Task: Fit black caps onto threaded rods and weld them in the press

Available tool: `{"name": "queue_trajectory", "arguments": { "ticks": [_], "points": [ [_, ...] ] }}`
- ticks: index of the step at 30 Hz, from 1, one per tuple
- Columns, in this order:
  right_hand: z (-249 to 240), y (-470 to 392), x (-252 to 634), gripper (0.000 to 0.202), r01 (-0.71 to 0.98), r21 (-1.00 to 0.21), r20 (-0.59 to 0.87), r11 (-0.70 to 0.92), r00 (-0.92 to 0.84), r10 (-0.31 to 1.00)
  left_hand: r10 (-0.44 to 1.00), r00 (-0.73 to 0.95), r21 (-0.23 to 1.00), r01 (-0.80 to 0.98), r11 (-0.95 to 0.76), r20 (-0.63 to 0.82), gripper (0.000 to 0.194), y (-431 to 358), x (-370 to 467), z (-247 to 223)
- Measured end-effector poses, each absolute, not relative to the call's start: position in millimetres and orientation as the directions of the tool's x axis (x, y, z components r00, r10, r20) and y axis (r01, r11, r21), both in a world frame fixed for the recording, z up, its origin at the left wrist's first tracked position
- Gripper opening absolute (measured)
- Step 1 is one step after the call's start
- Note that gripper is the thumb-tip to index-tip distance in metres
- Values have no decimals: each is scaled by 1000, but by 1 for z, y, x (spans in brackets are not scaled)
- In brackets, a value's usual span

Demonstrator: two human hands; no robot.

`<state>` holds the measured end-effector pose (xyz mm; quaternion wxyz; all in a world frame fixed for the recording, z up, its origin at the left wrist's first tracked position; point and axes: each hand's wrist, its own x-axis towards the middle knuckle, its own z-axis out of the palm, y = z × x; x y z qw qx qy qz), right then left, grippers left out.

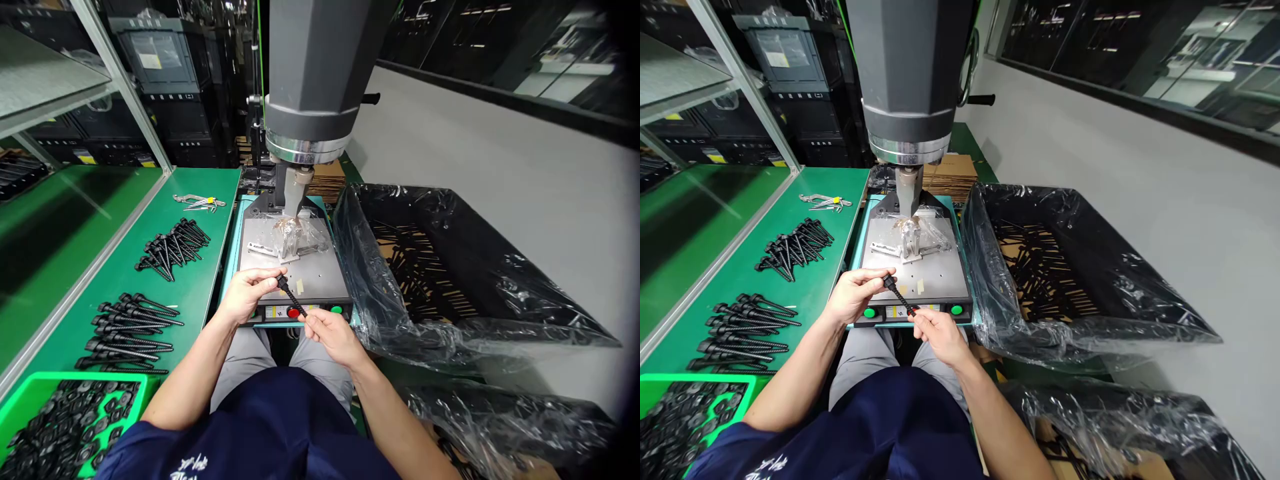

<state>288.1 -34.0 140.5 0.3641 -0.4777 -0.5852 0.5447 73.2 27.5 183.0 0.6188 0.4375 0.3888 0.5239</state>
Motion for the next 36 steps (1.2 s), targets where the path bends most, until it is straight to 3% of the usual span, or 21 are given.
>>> {"name": "queue_trajectory", "arguments": {
  "ticks": [4,8,11,15,20,24,27,30,33,36],
  "points": [
    [143,-36,285,48,35,-989,-146,-142,-294,945,979,203,968,-239,81,-32,32,28,71,184],
    [145,-39,282,45,91,-993,-91,-73,-217,972,977,197,991,-124,-60,83,32,25,75,188],
    [142,-38,277,42,125,-992,-61,-30,-256,965,970,171,984,-80,-159,170,29,26,82,183],
    [135,-28,268,38,-20,-998,-45,-55,-344,938,978,171,990,-93,-102,117,33,32,96,165],
    [126,-4,266,39,-172,-979,-73,-110,-209,975,967,255,997,-76,7,12,45,37,112,139],
    [112,22,272,36,-208,-972,-83,-113,-144,986,965,259,991,-134,3,32,54,46,119,132],
    [103,49,276,43,-214,-975,-47,-52,-30,998,973,227,973,-227,28,25,78,57,122,136],
    [100,78,275,57,-175,-984,-16,-15,3,1000,980,179,927,-348,139,-80,97,68,123,139],
    [102,101,268,52,-125,-992,13,13,-4,1000,974,130,861,-457,224,-185,98,76,122,136],
    [104,119,257,42,-99,-994,35,37,29,999,978,69,830,-519,202,-195,82,82,118,131]
  ]
}}
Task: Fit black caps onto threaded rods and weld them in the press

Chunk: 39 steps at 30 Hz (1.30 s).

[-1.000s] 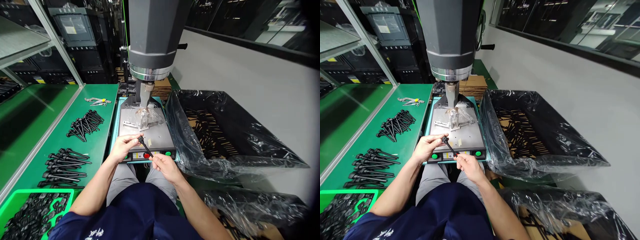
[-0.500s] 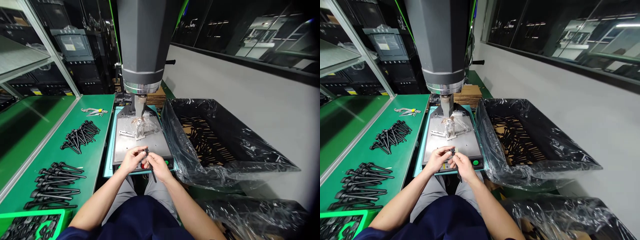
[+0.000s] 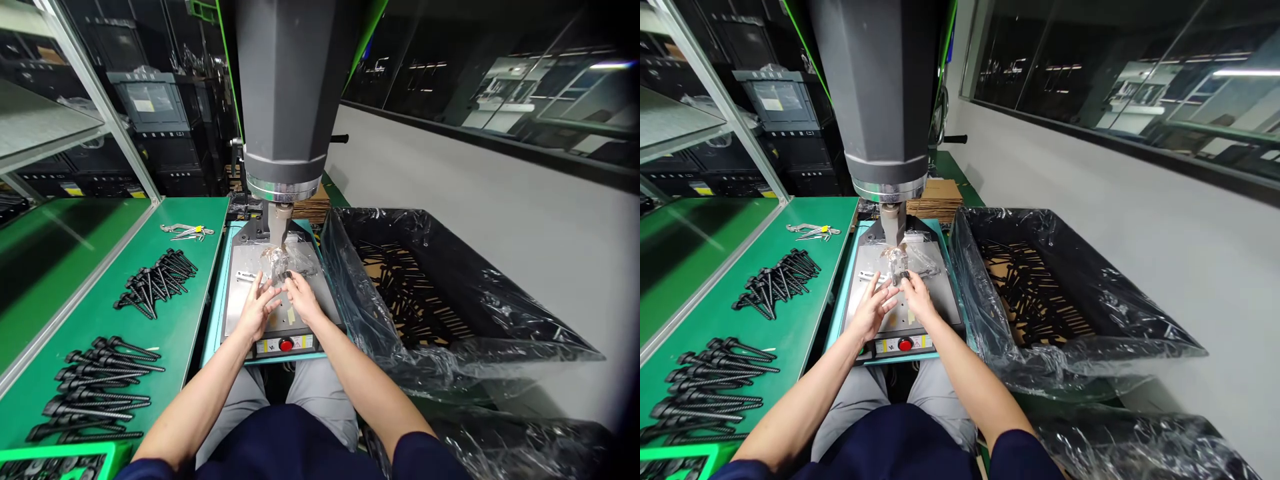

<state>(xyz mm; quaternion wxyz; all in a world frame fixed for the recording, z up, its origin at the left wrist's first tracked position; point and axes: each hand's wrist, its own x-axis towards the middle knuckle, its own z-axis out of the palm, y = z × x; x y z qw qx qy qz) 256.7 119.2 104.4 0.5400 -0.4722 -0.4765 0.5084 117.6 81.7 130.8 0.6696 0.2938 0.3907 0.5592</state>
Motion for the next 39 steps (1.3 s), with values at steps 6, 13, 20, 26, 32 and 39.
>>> {"name": "queue_trajectory", "arguments": {
  "ticks": [6,13,20,26,32,39],
  "points": [
    [109,143,242,26,7,-988,153,153,132,979,996,-70,861,-508,18,-62,56,89,110,140],
    [129,156,246,40,231,-950,252,212,164,954,996,-74,895,-438,-86,59,63,96,105,154],
    [138,168,251,40,293,-930,290,221,216,932,997,-51,901,-427,-81,66,65,100,104,153],
    [137,195,252,33,202,-937,311,285,109,944,996,-48,910,-405,-84,71,66,102,101,154],
    [143,214,249,27,288,-932,248,219,70,966,996,-44,917,-390,-86,75,66,106,98,152],
    [154,214,258,21,195,-949,235,248,-88,968,996,-58,917,-389,-89,72,63,108,93,151]
  ]
}}
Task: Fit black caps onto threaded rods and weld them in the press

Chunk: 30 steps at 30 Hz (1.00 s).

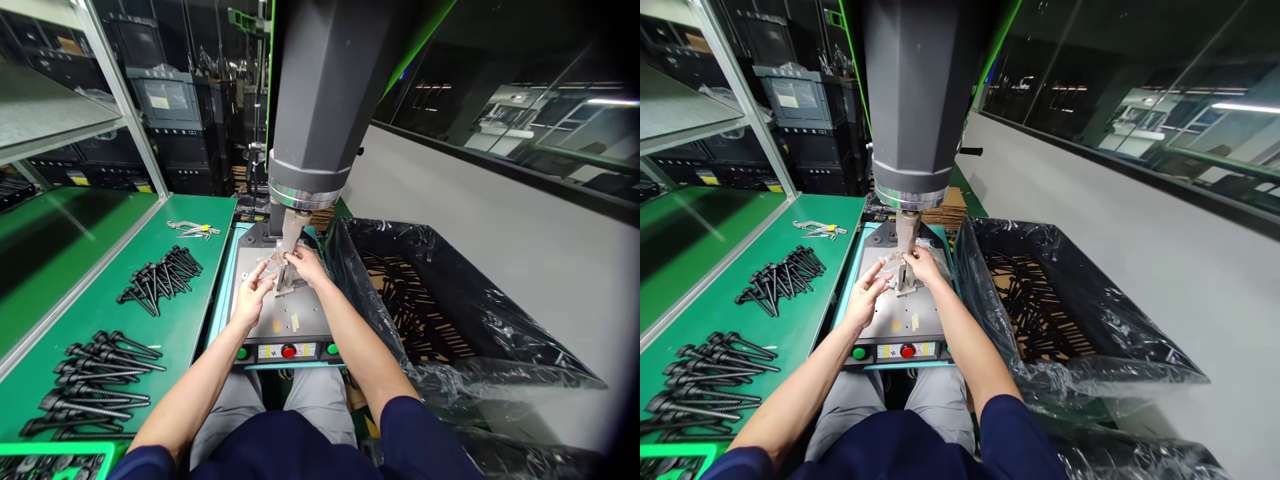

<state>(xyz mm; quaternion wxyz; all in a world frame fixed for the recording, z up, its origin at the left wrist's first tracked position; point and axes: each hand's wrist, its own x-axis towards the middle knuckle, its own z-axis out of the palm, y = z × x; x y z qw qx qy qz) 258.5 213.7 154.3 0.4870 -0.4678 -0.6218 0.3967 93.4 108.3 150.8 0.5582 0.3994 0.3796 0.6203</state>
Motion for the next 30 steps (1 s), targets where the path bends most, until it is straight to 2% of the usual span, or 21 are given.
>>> {"name": "queue_trajectory", "arguments": {
  "ticks": [6,15,17,21,24,26,28,30],
  "points": [
    [153,216,258,20,215,-953,209,215,-53,977,995,-62,918,-386,-94,77,61,109,92,149],
    [143,206,241,22,366,-916,252,167,198,947,998,-42,923,-380,-57,45,66,107,101,145],
    [140,204,240,26,273,-946,228,175,174,958,998,-39,924,-375,-68,57,64,106,102,144],
    [134,200,250,38,-121,-988,80,101,166,983,997,-45,937,-342,-68,57,60,107,100,136],
    [134,199,264,33,-433,-901,-93,15,225,970,997,-56,946,-315,-72,58,56,110,99,125],
    [137,201,273,28,-598,-800,-195,-48,183,964,997,-60,948,-311,-72,56,54,112,99,119],
    [142,205,280,37,-683,-720,-271,-121,116,956,997,-59,947,-315,-59,43,54,113,99,116],
    [147,213,284,33,-696,-697,-329,-175,93,940,998,-60,947,-317,-44,26,55,115,100,114]
  ]
}}
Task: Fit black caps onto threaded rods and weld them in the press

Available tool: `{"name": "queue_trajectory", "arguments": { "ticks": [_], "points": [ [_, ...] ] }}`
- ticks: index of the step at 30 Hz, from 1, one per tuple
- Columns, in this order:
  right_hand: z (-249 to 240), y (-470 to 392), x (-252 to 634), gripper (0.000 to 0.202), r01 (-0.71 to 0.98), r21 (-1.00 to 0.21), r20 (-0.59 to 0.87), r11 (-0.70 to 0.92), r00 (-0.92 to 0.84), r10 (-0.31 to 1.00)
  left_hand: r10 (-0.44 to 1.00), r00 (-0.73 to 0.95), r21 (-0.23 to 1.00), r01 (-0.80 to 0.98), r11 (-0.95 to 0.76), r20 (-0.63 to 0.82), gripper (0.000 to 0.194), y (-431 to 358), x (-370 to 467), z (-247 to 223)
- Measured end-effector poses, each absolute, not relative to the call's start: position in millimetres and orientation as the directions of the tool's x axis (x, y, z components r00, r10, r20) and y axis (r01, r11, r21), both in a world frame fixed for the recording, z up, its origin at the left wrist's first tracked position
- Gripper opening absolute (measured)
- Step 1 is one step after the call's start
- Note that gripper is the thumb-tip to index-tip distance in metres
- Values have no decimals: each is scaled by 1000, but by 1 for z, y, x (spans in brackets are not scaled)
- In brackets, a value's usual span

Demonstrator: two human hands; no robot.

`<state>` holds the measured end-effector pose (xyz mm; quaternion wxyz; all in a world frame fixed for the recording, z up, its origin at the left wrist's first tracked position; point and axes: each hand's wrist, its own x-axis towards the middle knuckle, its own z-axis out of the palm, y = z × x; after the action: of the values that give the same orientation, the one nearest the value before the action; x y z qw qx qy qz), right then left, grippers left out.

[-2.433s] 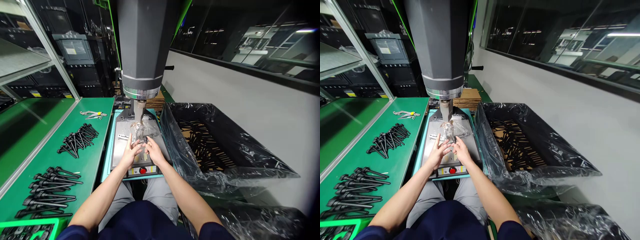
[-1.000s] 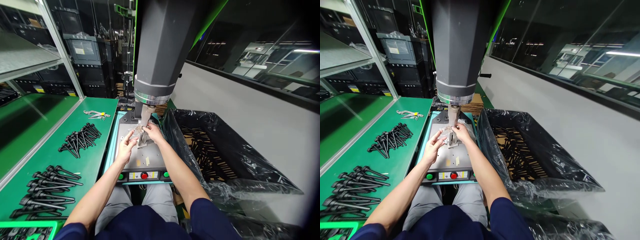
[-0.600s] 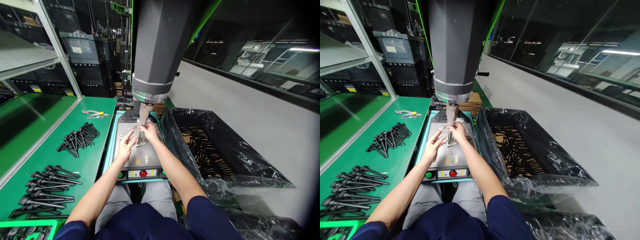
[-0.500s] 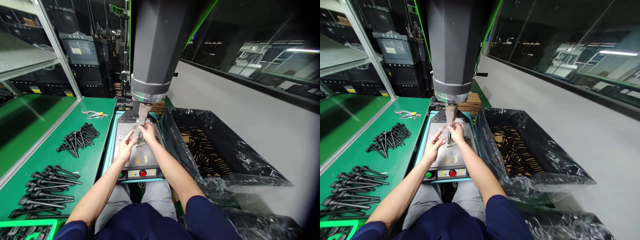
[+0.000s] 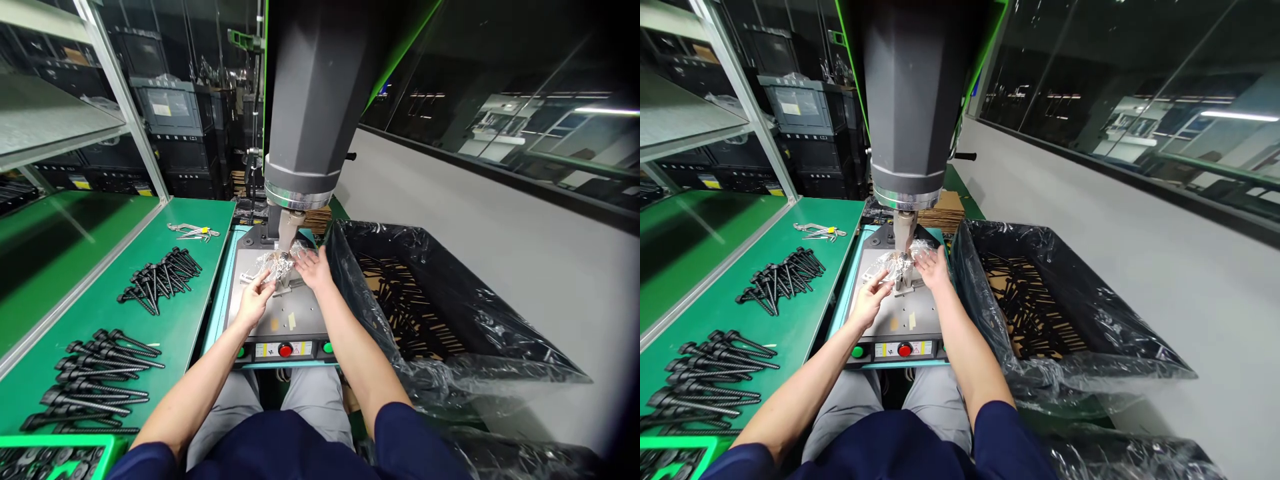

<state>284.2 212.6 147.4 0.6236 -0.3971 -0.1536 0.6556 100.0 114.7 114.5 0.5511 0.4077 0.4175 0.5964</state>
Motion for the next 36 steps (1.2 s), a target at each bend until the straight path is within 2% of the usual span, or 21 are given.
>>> {"name": "queue_trajectory", "arguments": {
  "ticks": [3,7,14,22,26,31,36],
  "points": [
    [154,223,288,8,-682,-712,-357,-169,144,923,998,-61,952,-303,-35,18,57,115,100,115],
    [152,223,292,18,-685,-724,-298,-80,207,932,998,-51,962,-269,-50,37,60,113,101,116],
    [130,206,291,19,-693,-706,-377,-149,189,907,996,-86,958,-281,-50,27,56,105,102,117],
    [133,200,293,12,-705,-670,-425,-234,105,899,993,-113,954,-294,-60,28,52,105,100,115],
    [135,189,294,18,-718,-647,-443,-257,79,893,993,-111,961,-270,-63,34,53,101,102,117],
    [139,175,298,26,-723,-633,-465,-275,71,883,995,-98,960,-275,-52,26,63,94,104,126],
    [128,142,307,30,-701,-649,-467,-295,61,882,994,-88,955,-294,32,-60,78,76,91,115]
  ]
}}
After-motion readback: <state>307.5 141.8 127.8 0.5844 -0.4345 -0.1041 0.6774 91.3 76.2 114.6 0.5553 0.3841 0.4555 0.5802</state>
